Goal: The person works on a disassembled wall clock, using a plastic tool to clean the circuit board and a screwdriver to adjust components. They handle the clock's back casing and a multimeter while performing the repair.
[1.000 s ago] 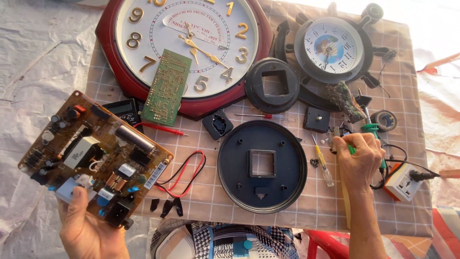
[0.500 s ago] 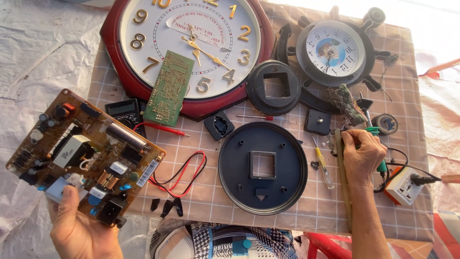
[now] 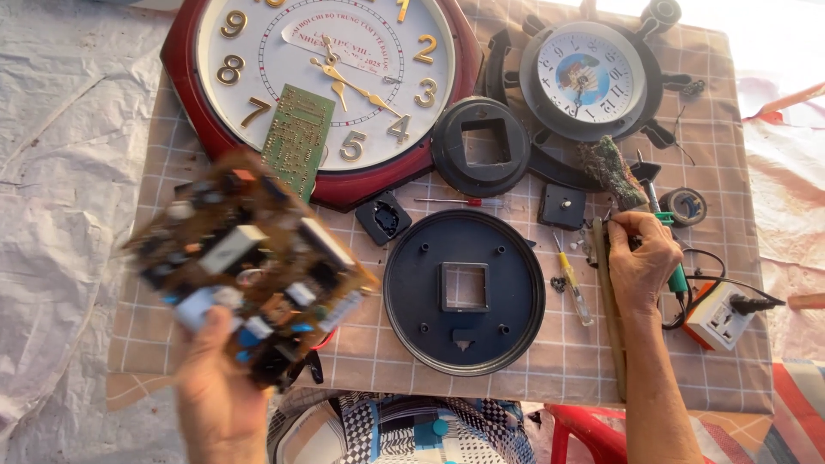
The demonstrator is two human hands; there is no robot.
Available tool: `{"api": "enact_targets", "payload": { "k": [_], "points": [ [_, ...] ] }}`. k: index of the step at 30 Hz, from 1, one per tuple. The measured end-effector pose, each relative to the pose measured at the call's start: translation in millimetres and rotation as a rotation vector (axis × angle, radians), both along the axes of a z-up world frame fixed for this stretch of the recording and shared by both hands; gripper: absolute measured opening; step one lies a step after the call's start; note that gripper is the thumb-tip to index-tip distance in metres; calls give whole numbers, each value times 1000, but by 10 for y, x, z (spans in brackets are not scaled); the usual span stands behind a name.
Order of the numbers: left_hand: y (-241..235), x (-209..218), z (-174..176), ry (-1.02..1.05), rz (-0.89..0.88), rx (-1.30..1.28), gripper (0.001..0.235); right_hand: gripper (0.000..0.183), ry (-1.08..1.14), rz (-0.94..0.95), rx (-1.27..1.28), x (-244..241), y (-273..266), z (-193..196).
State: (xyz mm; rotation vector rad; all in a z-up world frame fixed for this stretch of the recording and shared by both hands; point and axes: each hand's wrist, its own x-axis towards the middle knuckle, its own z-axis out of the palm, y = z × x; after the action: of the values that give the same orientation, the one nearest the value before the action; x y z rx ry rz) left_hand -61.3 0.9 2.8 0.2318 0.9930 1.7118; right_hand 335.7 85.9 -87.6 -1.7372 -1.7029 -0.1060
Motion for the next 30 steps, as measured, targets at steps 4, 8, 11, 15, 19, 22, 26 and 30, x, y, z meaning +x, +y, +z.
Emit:
{"api": "enact_targets", "payload": {
  "k": [4,8,11,15,19,22,26,30],
  "points": [
    [85,335,-153,-75,-111,-303,55,6,29,32,11,-12,-3,2],
    [152,628,-201,-132,-395,-266,52,6,36,38,6,-24,-17,32],
    [121,747,-362,-33,-481,-297,46,7,47,48,21,-20,-15,27],
    [152,879,-291,5,-501,-350,57,7,42,34,10,-17,-24,25],
    [152,904,-265,28,-554,-308,53,8,33,39,13,-10,-31,15],
    [163,909,-240,28,-542,-322,56,9,28,43,16,-3,-35,3],
    [156,799,-313,-50,-496,-345,52,8,60,53,17,-18,-45,25],
    [169,592,-215,-112,-373,-337,45,7,88,56,21,-12,-46,20]
  ]
}}
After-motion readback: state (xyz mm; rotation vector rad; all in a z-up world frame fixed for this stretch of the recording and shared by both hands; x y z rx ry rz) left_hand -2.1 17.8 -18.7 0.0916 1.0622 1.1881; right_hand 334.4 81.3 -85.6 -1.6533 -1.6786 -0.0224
